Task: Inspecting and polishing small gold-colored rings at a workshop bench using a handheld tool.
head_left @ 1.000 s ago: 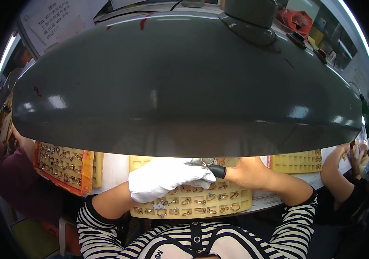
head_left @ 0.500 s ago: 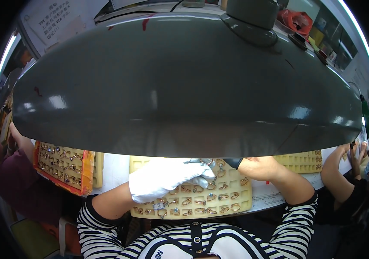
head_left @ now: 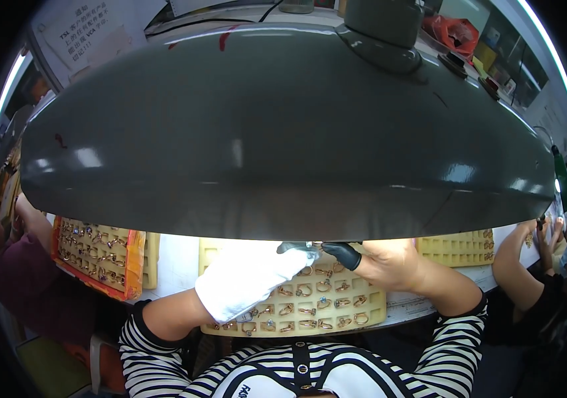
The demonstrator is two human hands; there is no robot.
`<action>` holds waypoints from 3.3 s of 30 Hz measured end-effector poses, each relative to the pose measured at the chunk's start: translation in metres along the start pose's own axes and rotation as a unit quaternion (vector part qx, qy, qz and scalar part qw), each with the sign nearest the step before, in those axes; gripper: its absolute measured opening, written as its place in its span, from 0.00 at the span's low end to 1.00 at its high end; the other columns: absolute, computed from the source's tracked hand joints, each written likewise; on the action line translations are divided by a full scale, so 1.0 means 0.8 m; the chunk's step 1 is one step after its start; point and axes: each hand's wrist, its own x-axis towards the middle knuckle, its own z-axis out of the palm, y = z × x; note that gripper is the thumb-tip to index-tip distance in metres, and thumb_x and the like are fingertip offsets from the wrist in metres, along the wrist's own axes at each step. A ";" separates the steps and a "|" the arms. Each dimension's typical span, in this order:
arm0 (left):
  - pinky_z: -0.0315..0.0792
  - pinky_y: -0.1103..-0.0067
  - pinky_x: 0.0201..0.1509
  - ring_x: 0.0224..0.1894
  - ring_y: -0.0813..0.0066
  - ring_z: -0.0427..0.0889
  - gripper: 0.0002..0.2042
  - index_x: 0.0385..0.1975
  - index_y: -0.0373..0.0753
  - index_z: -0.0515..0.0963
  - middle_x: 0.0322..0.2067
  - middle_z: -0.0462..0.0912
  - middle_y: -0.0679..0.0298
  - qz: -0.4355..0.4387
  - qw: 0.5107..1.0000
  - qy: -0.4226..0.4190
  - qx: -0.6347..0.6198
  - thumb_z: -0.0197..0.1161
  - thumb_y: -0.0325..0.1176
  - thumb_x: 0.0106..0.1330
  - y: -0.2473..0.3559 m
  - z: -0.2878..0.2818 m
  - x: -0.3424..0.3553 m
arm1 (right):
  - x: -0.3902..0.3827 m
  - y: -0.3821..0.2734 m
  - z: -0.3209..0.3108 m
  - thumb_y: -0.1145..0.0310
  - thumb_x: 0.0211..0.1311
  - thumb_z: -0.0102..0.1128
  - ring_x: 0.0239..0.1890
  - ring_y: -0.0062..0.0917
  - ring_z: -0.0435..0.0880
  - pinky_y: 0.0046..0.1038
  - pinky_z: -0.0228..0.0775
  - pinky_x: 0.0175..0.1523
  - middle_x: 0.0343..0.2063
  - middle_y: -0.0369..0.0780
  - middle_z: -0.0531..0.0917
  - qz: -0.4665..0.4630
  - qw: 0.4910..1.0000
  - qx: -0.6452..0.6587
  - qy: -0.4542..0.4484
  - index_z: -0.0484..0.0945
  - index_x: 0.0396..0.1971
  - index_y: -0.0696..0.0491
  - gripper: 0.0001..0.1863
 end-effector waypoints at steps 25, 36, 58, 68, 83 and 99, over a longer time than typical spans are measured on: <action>0.71 0.80 0.32 0.29 0.72 0.77 0.17 0.45 0.41 0.72 0.33 0.77 0.62 0.031 0.992 0.118 -0.012 0.53 0.25 0.53 0.004 0.009 -0.008 | 0.006 0.008 0.005 0.78 0.41 0.60 0.18 0.23 0.75 0.21 0.68 0.24 0.22 0.41 0.78 -0.101 0.989 -0.031 0.104 0.78 0.30 0.59 0.11; 0.71 0.84 0.32 0.27 0.76 0.77 0.13 0.40 0.40 0.75 0.28 0.78 0.66 -0.008 0.994 0.012 0.113 0.55 0.27 0.54 0.028 -0.012 0.003 | -0.008 0.001 0.007 0.70 0.49 0.59 0.16 0.22 0.75 0.22 0.66 0.21 0.18 0.39 0.77 0.061 0.996 0.046 -0.036 0.77 0.36 0.53 0.12; 0.70 0.81 0.26 0.25 0.72 0.76 0.10 0.36 0.42 0.76 0.29 0.78 0.64 0.011 0.995 0.094 0.017 0.57 0.29 0.53 0.015 -0.001 -0.004 | -0.006 -0.002 0.000 0.75 0.44 0.60 0.14 0.21 0.73 0.22 0.66 0.18 0.16 0.38 0.76 -0.031 0.998 -0.046 0.034 0.78 0.31 0.56 0.10; 0.70 0.82 0.30 0.28 0.73 0.77 0.12 0.38 0.40 0.75 0.30 0.78 0.64 0.031 0.991 0.084 0.095 0.57 0.26 0.52 0.016 -0.005 -0.009 | -0.001 -0.005 0.006 0.69 0.47 0.62 0.10 0.20 0.70 0.22 0.62 0.15 0.11 0.36 0.74 -0.049 0.992 -0.028 0.109 0.79 0.25 0.55 0.06; 0.70 0.83 0.31 0.29 0.74 0.77 0.13 0.40 0.40 0.74 0.31 0.78 0.65 0.020 0.989 0.076 0.124 0.56 0.27 0.52 0.016 -0.002 -0.011 | -0.006 -0.006 0.001 0.76 0.41 0.65 0.21 0.22 0.80 0.17 0.70 0.25 0.24 0.42 0.81 -0.032 0.997 -0.052 0.055 0.79 0.25 0.61 0.08; 0.71 0.84 0.37 0.34 0.75 0.78 0.13 0.41 0.34 0.73 0.34 0.78 0.60 0.006 0.997 0.070 0.013 0.56 0.25 0.55 0.007 0.006 -0.016 | 0.000 0.000 0.007 0.76 0.44 0.60 0.17 0.19 0.75 0.19 0.67 0.21 0.20 0.37 0.78 -0.060 0.993 -0.039 0.089 0.79 0.33 0.55 0.12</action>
